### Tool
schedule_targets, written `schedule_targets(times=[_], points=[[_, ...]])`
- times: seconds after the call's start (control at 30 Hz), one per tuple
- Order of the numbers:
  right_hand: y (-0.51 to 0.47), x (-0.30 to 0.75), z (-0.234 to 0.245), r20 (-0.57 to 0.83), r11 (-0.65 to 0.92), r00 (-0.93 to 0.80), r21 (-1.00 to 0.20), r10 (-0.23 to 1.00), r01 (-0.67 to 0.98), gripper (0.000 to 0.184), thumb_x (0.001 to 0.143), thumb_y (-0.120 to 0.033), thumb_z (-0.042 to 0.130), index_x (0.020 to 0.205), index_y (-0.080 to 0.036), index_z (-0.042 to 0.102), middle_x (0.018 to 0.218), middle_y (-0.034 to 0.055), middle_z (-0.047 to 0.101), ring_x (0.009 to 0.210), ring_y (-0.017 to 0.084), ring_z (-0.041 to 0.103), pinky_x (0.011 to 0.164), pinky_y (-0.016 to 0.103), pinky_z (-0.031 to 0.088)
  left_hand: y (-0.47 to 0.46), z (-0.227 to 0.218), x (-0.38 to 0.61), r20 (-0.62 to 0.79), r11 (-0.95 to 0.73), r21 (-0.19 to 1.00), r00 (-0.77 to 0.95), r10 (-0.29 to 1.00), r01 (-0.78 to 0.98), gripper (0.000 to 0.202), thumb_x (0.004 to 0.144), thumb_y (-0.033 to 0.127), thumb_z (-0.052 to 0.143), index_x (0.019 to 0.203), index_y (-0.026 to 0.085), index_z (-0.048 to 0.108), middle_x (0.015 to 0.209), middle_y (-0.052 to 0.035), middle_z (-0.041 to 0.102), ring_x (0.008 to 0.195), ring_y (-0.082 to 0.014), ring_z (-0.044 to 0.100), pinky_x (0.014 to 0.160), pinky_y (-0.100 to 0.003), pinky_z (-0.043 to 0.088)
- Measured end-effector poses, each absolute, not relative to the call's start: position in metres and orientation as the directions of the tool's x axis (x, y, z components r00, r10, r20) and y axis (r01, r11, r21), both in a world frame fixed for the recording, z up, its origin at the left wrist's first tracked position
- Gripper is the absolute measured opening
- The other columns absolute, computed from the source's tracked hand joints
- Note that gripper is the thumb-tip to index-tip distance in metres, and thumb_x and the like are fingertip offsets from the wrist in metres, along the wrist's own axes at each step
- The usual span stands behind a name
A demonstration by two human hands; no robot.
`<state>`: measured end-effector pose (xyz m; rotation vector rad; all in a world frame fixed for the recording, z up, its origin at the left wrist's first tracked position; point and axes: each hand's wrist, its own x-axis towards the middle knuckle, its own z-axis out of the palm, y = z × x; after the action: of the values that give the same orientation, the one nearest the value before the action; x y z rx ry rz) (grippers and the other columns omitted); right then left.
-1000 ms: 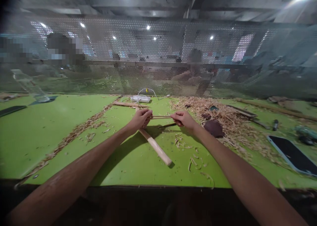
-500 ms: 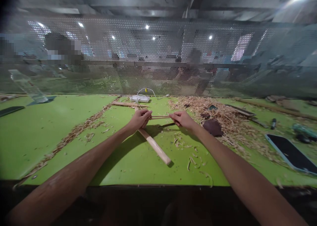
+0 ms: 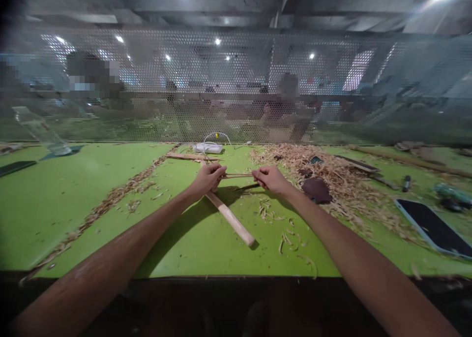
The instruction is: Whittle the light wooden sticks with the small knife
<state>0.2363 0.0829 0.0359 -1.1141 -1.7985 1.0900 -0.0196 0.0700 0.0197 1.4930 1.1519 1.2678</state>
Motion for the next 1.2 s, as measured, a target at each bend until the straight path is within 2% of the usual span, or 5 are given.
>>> schedule_targets(times=[0.27, 0.63, 0.77, 0.97, 1.2], points=[[0.096, 0.239, 0.033, 0.218, 0.329, -0.345, -0.894, 0.913, 0.305, 0.056, 0.080, -0.073, 0.086, 0.065, -0.022, 0.068, 0.054, 0.0010, 0.057, 0.051, 0.012, 0.046, 0.051, 0.027, 0.035, 0.070, 0.020, -0.019, 0.227, -0.234, 0.960, 0.064, 0.972, 0.151, 0.039, 0.100, 0.037, 0.066, 0.067, 0.021, 0.053, 0.045, 0.0101, 0.040, 0.035, -0.0066, 0.035, 0.036, -0.019, 0.033], [0.094, 0.239, 0.035, 0.177, 0.277, -0.351, -0.925, 0.920, 0.259, 0.044, 0.077, -0.061, 0.092, 0.070, -0.021, 0.074, 0.059, 0.0027, 0.062, 0.053, 0.013, 0.051, 0.051, 0.027, 0.040, 0.070, 0.019, -0.022, 0.204, -0.203, 0.969, 0.010, 0.979, 0.142, 0.043, 0.099, 0.046, 0.071, 0.069, 0.021, 0.053, 0.052, 0.0085, 0.043, 0.039, -0.0072, 0.036, 0.036, -0.019, 0.035], [0.093, 0.240, 0.034, 0.152, 0.255, -0.356, -0.931, 0.922, 0.262, 0.042, 0.078, -0.058, 0.093, 0.071, -0.020, 0.075, 0.061, 0.0033, 0.064, 0.053, 0.013, 0.052, 0.050, 0.026, 0.040, 0.072, 0.017, -0.023, 0.179, -0.178, 0.977, 0.004, 0.984, 0.119, 0.046, 0.101, 0.050, 0.069, 0.069, 0.021, 0.053, 0.054, 0.0074, 0.044, 0.040, -0.0078, 0.039, 0.036, -0.020, 0.037], [0.094, 0.239, 0.033, 0.099, 0.219, -0.369, -0.929, 0.924, 0.299, 0.039, 0.080, -0.054, 0.090, 0.072, -0.020, 0.074, 0.059, 0.0018, 0.062, 0.049, 0.011, 0.048, 0.047, 0.025, 0.036, 0.074, 0.015, -0.022, 0.132, -0.132, 0.990, 0.004, 0.991, 0.049, 0.056, 0.103, 0.067, 0.060, 0.071, 0.021, 0.055, 0.050, 0.0084, 0.040, 0.037, -0.0085, 0.036, 0.034, -0.021, 0.036], [0.094, 0.239, 0.033, 0.108, 0.206, -0.341, -0.942, 0.934, 0.266, 0.043, 0.076, -0.059, 0.091, 0.072, -0.021, 0.071, 0.053, -0.0020, 0.057, 0.047, 0.011, 0.046, 0.046, 0.023, 0.036, 0.072, 0.019, -0.018, 0.140, -0.141, 0.990, 0.032, 0.990, 0.021, 0.059, 0.103, 0.068, 0.061, 0.068, 0.022, 0.051, 0.046, 0.0095, 0.036, 0.034, -0.0071, 0.034, 0.033, -0.020, 0.029]])
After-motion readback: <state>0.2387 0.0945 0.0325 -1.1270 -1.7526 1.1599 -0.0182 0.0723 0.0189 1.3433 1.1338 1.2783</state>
